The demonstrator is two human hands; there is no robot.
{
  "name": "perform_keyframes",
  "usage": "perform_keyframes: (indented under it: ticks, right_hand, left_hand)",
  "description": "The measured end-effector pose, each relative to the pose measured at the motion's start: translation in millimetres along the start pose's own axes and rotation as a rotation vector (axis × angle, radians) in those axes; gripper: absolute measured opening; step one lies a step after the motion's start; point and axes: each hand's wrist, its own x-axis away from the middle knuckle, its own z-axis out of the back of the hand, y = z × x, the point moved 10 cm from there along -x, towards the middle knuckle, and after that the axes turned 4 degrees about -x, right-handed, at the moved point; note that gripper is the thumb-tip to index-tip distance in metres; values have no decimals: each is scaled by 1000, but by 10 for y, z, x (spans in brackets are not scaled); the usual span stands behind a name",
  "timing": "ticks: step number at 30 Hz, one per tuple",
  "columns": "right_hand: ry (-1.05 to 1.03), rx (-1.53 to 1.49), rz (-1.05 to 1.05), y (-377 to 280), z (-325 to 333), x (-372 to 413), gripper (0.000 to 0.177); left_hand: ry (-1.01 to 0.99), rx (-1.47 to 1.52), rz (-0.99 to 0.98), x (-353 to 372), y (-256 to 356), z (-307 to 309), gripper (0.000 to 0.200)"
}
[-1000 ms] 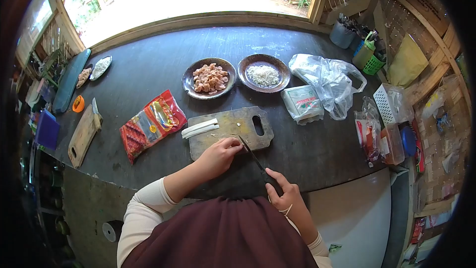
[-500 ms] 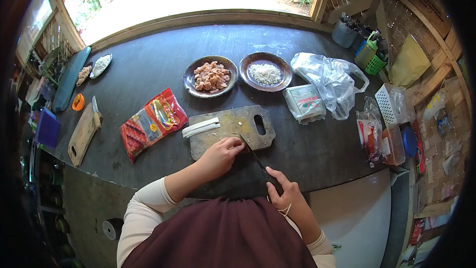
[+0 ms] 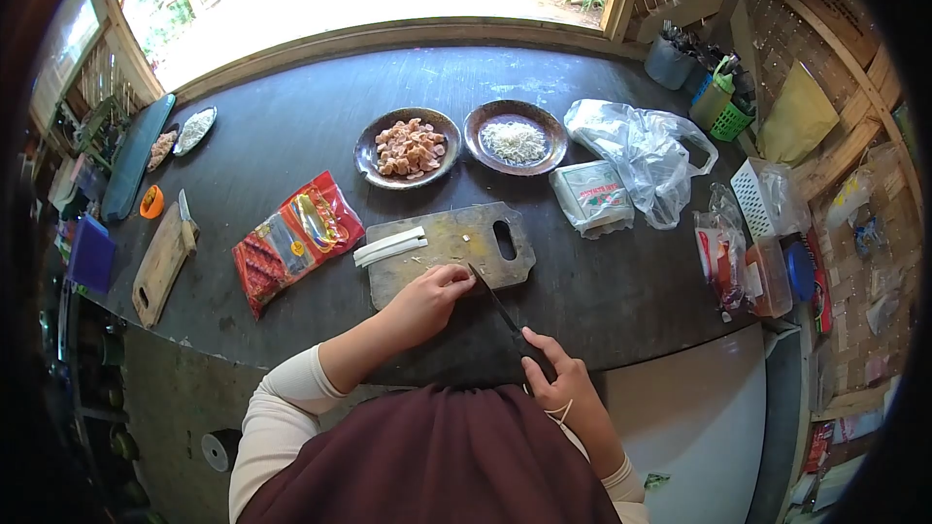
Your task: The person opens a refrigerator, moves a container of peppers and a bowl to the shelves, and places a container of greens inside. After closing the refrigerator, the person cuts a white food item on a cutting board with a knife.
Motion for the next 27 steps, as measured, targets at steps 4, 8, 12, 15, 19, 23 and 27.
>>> perform_keyframes:
  ticks: [4, 8, 12, 15, 19, 23, 27]
  right_hand:
    - [14, -3, 43, -49, 1, -7, 37]
    - [1, 27, 58, -179, 15, 5, 37]
    - [-16, 67, 62, -147, -9, -1, 36]
    - [-11, 53, 69, -159, -7, 2, 37]
    - [-33, 45, -10, -109, -18, -7, 37]
    - [-21, 104, 64, -174, -19, -16, 38]
    - [-21, 133, 128, -240, -34, -22, 40]
  left_hand:
    - [-10, 17, 6, -4, 4, 13, 37]
    - [3, 1, 15, -3, 14, 17, 37]
    - [2, -14, 4, 5, 18, 9, 37]
    - [-3, -19, 4, 3, 28, 13, 36]
    - [-5, -27, 7, -2, 26, 12, 35]
    - [-4, -35, 0, -6, 39, 18, 34]
    - [-14, -34, -1, 1, 22, -4, 36]
